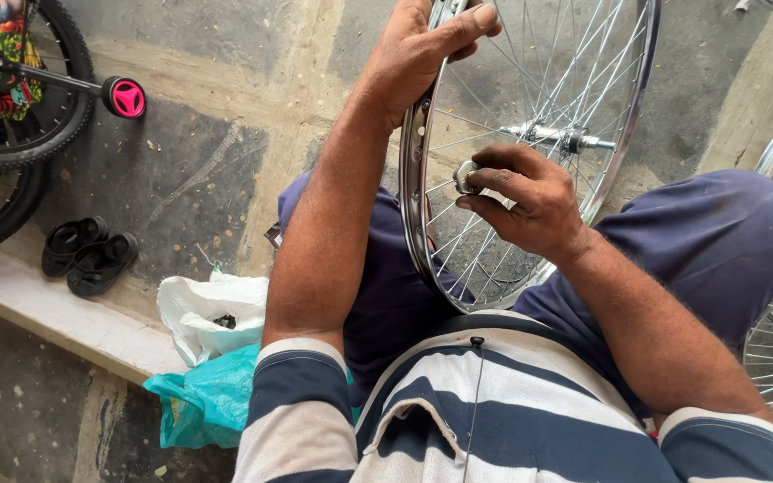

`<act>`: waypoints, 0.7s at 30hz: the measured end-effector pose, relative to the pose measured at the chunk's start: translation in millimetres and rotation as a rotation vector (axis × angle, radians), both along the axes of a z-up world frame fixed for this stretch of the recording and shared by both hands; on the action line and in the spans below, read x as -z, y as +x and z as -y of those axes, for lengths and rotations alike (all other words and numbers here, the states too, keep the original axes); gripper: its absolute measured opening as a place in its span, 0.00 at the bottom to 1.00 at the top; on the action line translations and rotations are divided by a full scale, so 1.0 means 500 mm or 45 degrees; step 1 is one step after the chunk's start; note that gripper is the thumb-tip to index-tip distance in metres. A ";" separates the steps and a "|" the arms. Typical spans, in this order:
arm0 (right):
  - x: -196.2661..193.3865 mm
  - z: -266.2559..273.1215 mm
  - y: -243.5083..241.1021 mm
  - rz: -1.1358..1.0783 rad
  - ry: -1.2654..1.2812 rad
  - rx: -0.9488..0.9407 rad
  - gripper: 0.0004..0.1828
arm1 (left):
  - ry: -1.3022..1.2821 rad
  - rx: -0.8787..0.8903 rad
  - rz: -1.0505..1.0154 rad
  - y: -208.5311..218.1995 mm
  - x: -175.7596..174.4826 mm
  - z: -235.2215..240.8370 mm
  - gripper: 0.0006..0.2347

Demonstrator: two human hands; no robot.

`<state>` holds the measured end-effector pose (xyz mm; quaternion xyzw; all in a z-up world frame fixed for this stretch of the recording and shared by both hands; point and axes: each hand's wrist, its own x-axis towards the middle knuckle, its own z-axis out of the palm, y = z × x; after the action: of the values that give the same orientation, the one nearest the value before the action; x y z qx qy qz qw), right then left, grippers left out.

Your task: The person sits on the floor and works on a bicycle wheel, using a small tool to adjust the spokes and rim. They rotate the wheel and continue tightening or adjusting components by hand.

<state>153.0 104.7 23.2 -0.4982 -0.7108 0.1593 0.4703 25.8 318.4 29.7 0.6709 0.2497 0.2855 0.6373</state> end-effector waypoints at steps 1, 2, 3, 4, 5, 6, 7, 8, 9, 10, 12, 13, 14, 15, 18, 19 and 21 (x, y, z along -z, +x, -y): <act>-0.001 0.002 -0.001 0.025 -0.003 0.010 0.16 | 0.013 -0.004 0.011 0.000 0.002 0.001 0.15; -0.002 0.003 -0.003 -0.027 -0.005 -0.013 0.16 | 0.027 -0.009 0.022 -0.001 0.003 0.001 0.15; -0.004 0.003 -0.004 -0.079 -0.005 -0.034 0.15 | 0.029 -0.014 0.001 -0.001 0.003 0.000 0.15; -0.005 0.001 -0.005 -0.131 -0.005 -0.056 0.15 | 0.030 -0.018 -0.020 -0.001 0.003 -0.001 0.15; -0.006 0.002 -0.006 -0.154 -0.006 -0.042 0.16 | 0.029 -0.023 -0.041 -0.002 0.003 -0.001 0.15; -0.006 0.001 -0.008 -0.178 -0.006 -0.029 0.16 | 0.039 -0.016 -0.019 -0.002 0.004 -0.002 0.15; -0.005 0.003 -0.010 -0.203 -0.012 -0.015 0.17 | 0.043 -0.008 0.002 -0.004 0.006 0.000 0.15; -0.002 0.006 -0.012 -0.177 -0.012 -0.021 0.16 | 0.047 0.000 0.022 -0.005 0.008 0.001 0.15; -0.001 0.006 -0.013 -0.149 -0.009 -0.026 0.15 | 0.040 0.006 0.027 -0.006 0.009 0.000 0.15; 0.000 0.008 -0.014 -0.120 -0.006 -0.031 0.14 | 0.033 0.012 0.031 -0.007 0.010 -0.002 0.15; 0.000 0.011 -0.012 -0.139 -0.016 -0.064 0.14 | 0.019 0.008 0.036 -0.005 0.011 -0.002 0.15; 0.000 0.013 -0.014 -0.150 -0.021 -0.079 0.14 | 0.013 -0.003 0.032 -0.006 0.011 0.000 0.15; -0.001 0.014 -0.016 -0.094 -0.042 -0.066 0.14 | 0.007 -0.014 0.028 -0.005 0.011 0.002 0.16; -0.003 0.010 -0.019 -0.039 -0.055 -0.057 0.14 | -0.003 -0.004 0.022 -0.006 0.007 0.000 0.15; -0.007 -0.012 -0.032 -0.006 -0.026 -0.103 0.13 | -0.028 0.009 0.016 -0.008 0.000 0.000 0.14; -0.006 -0.016 -0.032 -0.015 -0.009 -0.123 0.13 | -0.031 0.008 0.027 -0.008 0.000 0.003 0.14; 0.002 -0.027 -0.039 -0.066 -0.144 -0.180 0.12 | -0.047 0.001 0.032 -0.010 0.002 0.004 0.15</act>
<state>133.4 118.0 22.1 -0.4683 -0.7216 0.2449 0.4472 20.7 316.3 28.6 0.6554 0.2468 0.2890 0.6527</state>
